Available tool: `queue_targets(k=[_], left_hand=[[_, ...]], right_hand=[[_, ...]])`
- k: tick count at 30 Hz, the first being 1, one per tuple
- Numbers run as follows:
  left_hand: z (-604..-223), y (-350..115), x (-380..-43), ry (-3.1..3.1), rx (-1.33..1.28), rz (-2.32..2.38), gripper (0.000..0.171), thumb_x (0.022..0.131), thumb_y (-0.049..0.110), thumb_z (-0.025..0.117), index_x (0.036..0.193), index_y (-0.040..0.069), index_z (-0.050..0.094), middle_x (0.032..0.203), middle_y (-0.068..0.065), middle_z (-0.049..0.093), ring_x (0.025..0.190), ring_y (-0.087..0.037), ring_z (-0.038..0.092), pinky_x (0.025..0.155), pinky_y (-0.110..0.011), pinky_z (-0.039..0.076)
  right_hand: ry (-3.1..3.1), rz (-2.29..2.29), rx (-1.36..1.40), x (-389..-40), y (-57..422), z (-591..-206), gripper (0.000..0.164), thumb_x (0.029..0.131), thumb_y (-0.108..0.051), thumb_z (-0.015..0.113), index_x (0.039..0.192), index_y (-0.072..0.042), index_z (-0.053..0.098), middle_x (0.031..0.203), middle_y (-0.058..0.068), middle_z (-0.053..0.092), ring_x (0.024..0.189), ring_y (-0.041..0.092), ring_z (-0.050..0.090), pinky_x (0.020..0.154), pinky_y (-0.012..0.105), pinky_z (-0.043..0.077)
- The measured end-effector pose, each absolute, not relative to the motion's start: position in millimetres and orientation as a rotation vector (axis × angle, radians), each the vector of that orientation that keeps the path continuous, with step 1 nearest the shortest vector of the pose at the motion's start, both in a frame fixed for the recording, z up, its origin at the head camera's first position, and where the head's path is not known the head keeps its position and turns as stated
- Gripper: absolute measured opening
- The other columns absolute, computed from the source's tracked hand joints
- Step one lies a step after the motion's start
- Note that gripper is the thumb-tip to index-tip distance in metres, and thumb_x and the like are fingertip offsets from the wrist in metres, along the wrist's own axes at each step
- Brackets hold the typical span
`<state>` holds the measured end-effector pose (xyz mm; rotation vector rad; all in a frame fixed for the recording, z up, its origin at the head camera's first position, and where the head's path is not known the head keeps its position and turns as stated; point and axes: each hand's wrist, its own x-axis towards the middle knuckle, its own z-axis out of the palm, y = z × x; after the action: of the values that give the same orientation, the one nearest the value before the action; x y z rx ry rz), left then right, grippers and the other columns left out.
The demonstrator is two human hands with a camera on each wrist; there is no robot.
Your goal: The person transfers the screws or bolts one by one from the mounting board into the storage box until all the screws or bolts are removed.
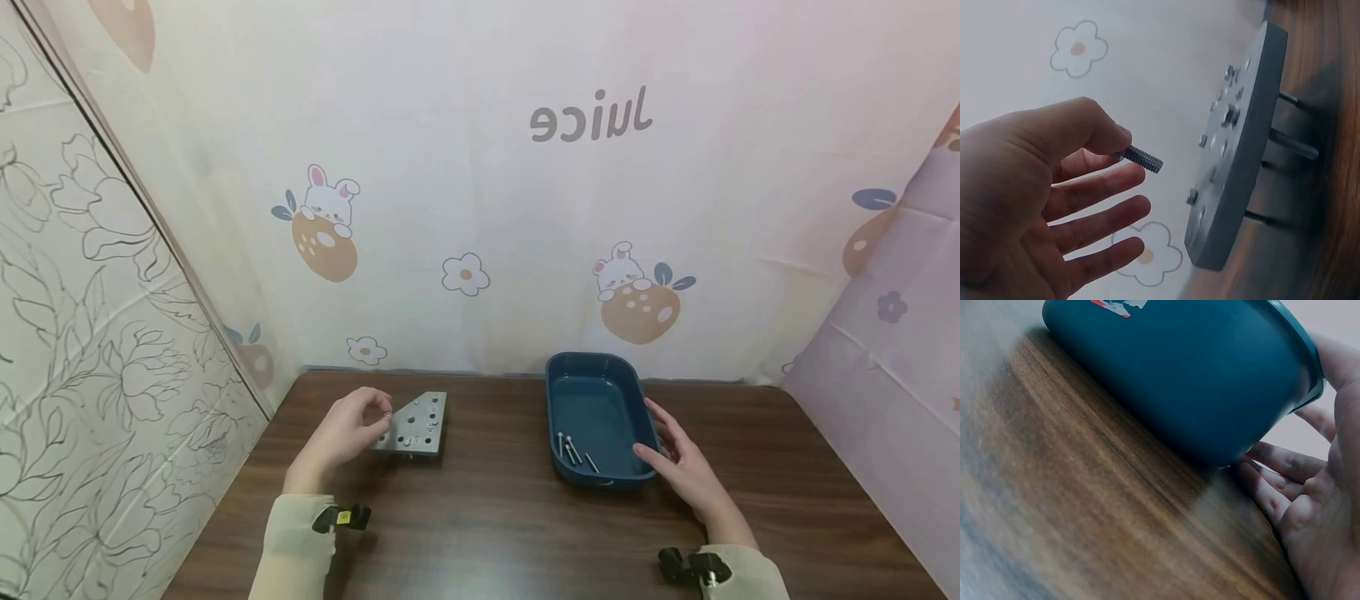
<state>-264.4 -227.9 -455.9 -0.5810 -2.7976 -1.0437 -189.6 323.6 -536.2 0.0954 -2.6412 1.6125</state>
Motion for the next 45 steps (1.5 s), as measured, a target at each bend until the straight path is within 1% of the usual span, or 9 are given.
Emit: queue_targets(k=[8,15,21,28,33,38,40,44,45], left_hand=[[-452.2,-218.0,-264.2,-2.773,-0.606,-1.038,0.014,0.088,0.014,0.073,0.094,0.022,0.064,0.117,0.002,0.067,0.109,-0.017,0.061,0.093,-0.046,0.051],[-449.4,-210.6,-266.3,-2.765,-0.634,-1.038,0.015,0.088,0.014,0.074,0.094,0.022,0.063,0.121,-0.006,0.068,0.11,-0.019,0.061,0.095,-0.047,0.05],[-443.5,-201.4,-268.7,-2.764,-0.627,-1.046,0.012,0.091,0.016,0.073,0.095,0.023,0.063,0.123,-0.005,0.068,0.113,-0.018,0.059,0.097,-0.046,0.048],[-436.8,-189.0,-270.3,-2.752,-0.639,-1.054,0.013,0.09,0.016,0.074,0.096,0.022,0.064,0.122,0.001,0.066,0.115,-0.018,0.058,0.095,-0.046,0.048],[-434.1,-179.5,-270.9,-2.726,-0.673,-1.081,0.011,0.09,0.014,0.072,0.097,0.019,0.065,0.123,-0.002,0.067,0.118,-0.02,0.059,0.096,-0.048,0.049],[-434.9,-171.0,-272.9,-2.717,-0.684,-1.135,0.01,0.091,0.016,0.07,0.096,0.021,0.064,0.126,-0.005,0.066,0.121,-0.02,0.058,0.099,-0.047,0.049],[-435.3,-167.1,-273.5,-2.706,-0.694,-1.155,0.01,0.091,0.016,0.071,0.096,0.021,0.064,0.125,-0.003,0.066,0.122,-0.02,0.059,0.1,-0.048,0.05],[-434.5,-158.0,-273.3,-2.682,-0.716,-1.199,0.011,0.09,0.013,0.072,0.097,0.017,0.064,0.123,-0.006,0.066,0.122,-0.023,0.06,0.101,-0.05,0.049],[-434.5,-155.7,-273.3,-2.677,-0.717,-1.2,0.011,0.09,0.012,0.072,0.097,0.017,0.064,0.123,-0.005,0.066,0.121,-0.023,0.06,0.102,-0.05,0.049]], right_hand=[[-2.641,1.612,0.097,-189.9,323.8,-535.0,0.079,0.1,-0.033,0.064,0.161,-0.04,0.014,0.16,0.024,0.028,0.144,0.046,0.029,0.109,0.072,0.026],[-2.642,1.625,0.094,-189.6,324.3,-535.8,0.078,0.1,-0.033,0.064,0.16,-0.042,0.014,0.16,0.024,0.027,0.144,0.048,0.028,0.108,0.074,0.025],[-2.645,1.623,0.09,-189.0,324.4,-535.4,0.079,0.1,-0.034,0.064,0.16,-0.042,0.014,0.161,0.023,0.026,0.145,0.048,0.027,0.108,0.073,0.025],[-2.643,1.621,0.089,-189.6,325.2,-535.9,0.079,0.1,-0.034,0.065,0.16,-0.043,0.015,0.162,0.02,0.027,0.145,0.045,0.028,0.109,0.072,0.025],[-2.641,1.625,0.091,-190.2,325.9,-536.7,0.079,0.099,-0.034,0.065,0.16,-0.043,0.015,0.162,0.02,0.027,0.145,0.045,0.027,0.109,0.072,0.025],[-2.639,1.626,0.096,-190.7,326.3,-537.3,0.079,0.099,-0.033,0.065,0.16,-0.042,0.016,0.162,0.021,0.027,0.145,0.045,0.027,0.109,0.073,0.025],[-2.641,1.627,0.095,-190.6,326.4,-537.0,0.079,0.099,-0.034,0.065,0.16,-0.042,0.015,0.161,0.021,0.027,0.145,0.045,0.027,0.109,0.072,0.025],[-2.644,1.63,0.087,-190.0,326.3,-536.0,0.079,0.099,-0.034,0.065,0.16,-0.043,0.015,0.161,0.022,0.027,0.145,0.046,0.027,0.109,0.073,0.025],[-2.644,1.631,0.085,-189.8,326.2,-535.7,0.079,0.099,-0.034,0.065,0.16,-0.043,0.015,0.161,0.022,0.027,0.145,0.046,0.027,0.109,0.073,0.025]])
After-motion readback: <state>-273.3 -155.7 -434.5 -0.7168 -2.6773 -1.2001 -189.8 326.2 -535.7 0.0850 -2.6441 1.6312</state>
